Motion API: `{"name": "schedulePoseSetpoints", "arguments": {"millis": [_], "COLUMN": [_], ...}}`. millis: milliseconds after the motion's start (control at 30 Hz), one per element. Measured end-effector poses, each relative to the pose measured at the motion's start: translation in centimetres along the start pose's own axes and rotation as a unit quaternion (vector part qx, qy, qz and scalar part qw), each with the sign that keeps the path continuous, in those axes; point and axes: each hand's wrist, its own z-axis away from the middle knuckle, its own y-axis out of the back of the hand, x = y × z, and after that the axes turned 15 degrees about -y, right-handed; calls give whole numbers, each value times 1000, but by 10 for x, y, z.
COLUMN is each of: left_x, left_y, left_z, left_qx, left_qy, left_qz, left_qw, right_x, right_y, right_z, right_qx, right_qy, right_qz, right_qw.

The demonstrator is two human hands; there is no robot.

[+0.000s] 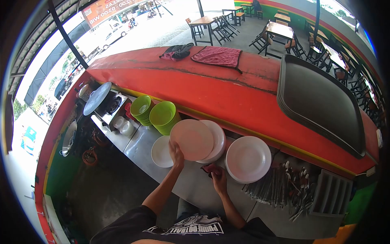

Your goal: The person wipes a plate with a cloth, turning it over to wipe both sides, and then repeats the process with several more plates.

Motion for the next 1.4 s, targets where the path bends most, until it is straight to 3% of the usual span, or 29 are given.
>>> {"name": "schedulePoseSetpoints", "arguments": {"millis": [67, 167, 367, 467, 600, 733, 833, 933, 1000, 1100, 1300, 1400], "left_x": [-5, 20, 49, 59, 97, 122, 131, 127, 131, 141, 129, 130], "left_y": [1, 3, 22, 36, 44, 46, 58, 61, 64, 68, 71, 63], "left_z": [-1, 0, 7, 22, 54, 79, 83, 79, 70, 55, 52, 66], "left_qx": [8, 33, 35, 12, -105, -141, -192, -166, -124, -75, -49, -69], "left_qy": [-16, -58, -63, -21, -1, -3, 92, -8, -3, -5, 3, 23], "left_qz": [15, 12, 71, 57, 55, 58, 75, 34, 62, 89, 89, 109], "left_qw": [1000, 998, 995, 998, 993, 988, 974, 986, 990, 993, 995, 991], "right_x": [-37, -43, -87, -125, -120, -113, -121, -126, -124, -113, -104, -109], "right_y": [-6, -8, -44, -55, -63, -68, -63, -61, -61, -64, -82, -91], "right_z": [19, 26, 45, 57, 53, 56, 53, 53, 52, 57, 85, 84], "right_qx": [-4, -16, 7, 24, -60, -34, 8, 86, 131, 109, -116, -120], "right_qy": [-30, -16, 201, 302, 295, 326, 342, 329, 319, 290, 254, 301], "right_qz": [-41, -58, -37, 134, 293, 304, 328, 356, 375, 389, 267, 283], "right_qw": [999, 998, 979, 944, 907, 895, 881, 870, 860, 867, 922, 903]}}
